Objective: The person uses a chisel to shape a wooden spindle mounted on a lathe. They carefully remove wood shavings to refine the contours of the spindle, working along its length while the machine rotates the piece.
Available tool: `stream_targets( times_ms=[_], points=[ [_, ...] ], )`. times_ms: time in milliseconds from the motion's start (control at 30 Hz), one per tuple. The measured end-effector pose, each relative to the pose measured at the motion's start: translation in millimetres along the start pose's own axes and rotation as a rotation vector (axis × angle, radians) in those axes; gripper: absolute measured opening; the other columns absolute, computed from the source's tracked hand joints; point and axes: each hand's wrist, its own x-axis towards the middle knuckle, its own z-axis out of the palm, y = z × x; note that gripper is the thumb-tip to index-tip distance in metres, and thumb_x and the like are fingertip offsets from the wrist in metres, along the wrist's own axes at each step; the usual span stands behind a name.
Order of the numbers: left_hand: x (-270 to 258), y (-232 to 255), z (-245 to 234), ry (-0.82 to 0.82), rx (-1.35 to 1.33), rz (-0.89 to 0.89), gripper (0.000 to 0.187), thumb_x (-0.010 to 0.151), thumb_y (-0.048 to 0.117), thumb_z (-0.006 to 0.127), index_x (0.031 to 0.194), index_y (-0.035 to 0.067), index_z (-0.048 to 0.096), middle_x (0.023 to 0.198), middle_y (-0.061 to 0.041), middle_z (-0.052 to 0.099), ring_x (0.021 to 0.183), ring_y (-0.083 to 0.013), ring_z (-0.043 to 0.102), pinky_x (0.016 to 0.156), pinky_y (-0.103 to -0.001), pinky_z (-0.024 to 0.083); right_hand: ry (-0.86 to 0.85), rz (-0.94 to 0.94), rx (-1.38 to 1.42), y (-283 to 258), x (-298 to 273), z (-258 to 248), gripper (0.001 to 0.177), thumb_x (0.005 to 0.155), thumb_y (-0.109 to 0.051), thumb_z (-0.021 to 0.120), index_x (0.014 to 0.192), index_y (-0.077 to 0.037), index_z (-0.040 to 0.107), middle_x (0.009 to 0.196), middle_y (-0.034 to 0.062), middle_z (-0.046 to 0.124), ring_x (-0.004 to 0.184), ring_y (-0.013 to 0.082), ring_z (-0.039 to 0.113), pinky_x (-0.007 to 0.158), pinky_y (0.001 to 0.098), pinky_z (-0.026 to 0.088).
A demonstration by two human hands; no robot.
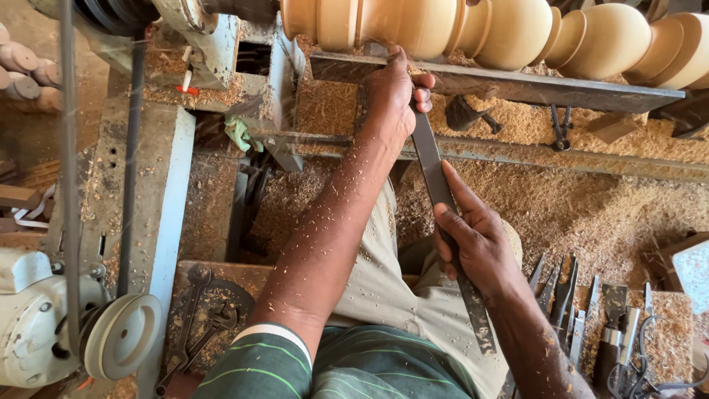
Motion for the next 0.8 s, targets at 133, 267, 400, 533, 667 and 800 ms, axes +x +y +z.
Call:
stream_targets(
  times_ms=[133, 267, 400, 533, 667, 800],
  points=[
    [-1, 0, -1, -0.008, -0.016, 0.004, 0.045, 0.104, 0.048, 0.041, 0.136, 0.016, 0.042, 0.063, -0.014, 0.063, 0.039, -0.0125, 0.046, 0.035, -0.029, 0.034, -0.022, 0.0, 0.007, -1, 4, -6, 0.068, 0.1, -0.02, 0.053, 0.163, -0.022, 0.029, 0.051, 0.0002, 0.045, 0.038, 0.0084, 0.041, 0.037, 0.0245, 0.037],
    [-3, 3, 2, 0.021, -0.01, 0.004, 0.044, 0.104, 0.048, 0.04, 0.133, 0.014, 0.044, 0.065, -0.015, 0.065, 0.039, -0.0137, 0.047, 0.035, -0.03, 0.035, -0.028, -0.012, -0.01, -3, 5, -10, 0.068, 0.1, -0.02, 0.053, 0.164, -0.021, 0.03, 0.051, -0.0001, 0.045, 0.037, 0.0082, 0.041, 0.036, 0.0248, 0.036],
    [-5, 5, 3, 0.015, -0.01, 0.008, 0.046, 0.104, 0.049, 0.04, 0.129, 0.011, 0.045, 0.064, -0.016, 0.064, 0.039, -0.0145, 0.047, 0.035, -0.03, 0.036, -0.035, -0.022, -0.035, -7, 8, -12, 0.069, 0.099, -0.02, 0.053, 0.164, -0.02, 0.03, 0.051, -0.0005, 0.044, 0.037, 0.0082, 0.04, 0.035, 0.0252, 0.036],
    [-9, 7, 4, 0.027, 0.003, 0.01, 0.049, 0.104, 0.052, 0.04, 0.126, 0.009, 0.046, 0.064, -0.015, 0.065, 0.039, -0.0134, 0.047, 0.035, -0.029, 0.036, -0.031, -0.012, -0.047, -8, 9, -13, 0.069, 0.099, -0.02, 0.054, 0.164, -0.02, 0.03, 0.05, -0.0004, 0.044, 0.037, 0.0083, 0.04, 0.035, 0.0258, 0.036],
    [-15, 11, 8, 0.042, -0.002, 0.015, 0.051, 0.103, 0.055, 0.041, 0.122, 0.008, 0.046, 0.062, -0.016, 0.065, 0.038, -0.0141, 0.048, 0.035, -0.029, 0.036, -0.047, -0.016, -0.08, -10, 12, -17, 0.069, 0.099, -0.019, 0.053, 0.163, -0.02, 0.029, 0.049, 0.0, 0.044, 0.036, 0.0092, 0.041, 0.035, 0.0263, 0.036],
    [-20, 14, 12, 0.05, -0.002, 0.029, 0.05, 0.102, 0.057, 0.039, 0.119, 0.01, 0.046, 0.06, -0.017, 0.064, 0.037, -0.0157, 0.047, 0.034, -0.03, 0.035, -0.047, 0.016, -0.156, -12, 17, -23, 0.067, 0.099, -0.019, 0.051, 0.163, -0.023, 0.03, 0.048, 0.0004, 0.044, 0.035, 0.0102, 0.041, 0.034, 0.0275, 0.036]
  ],
)
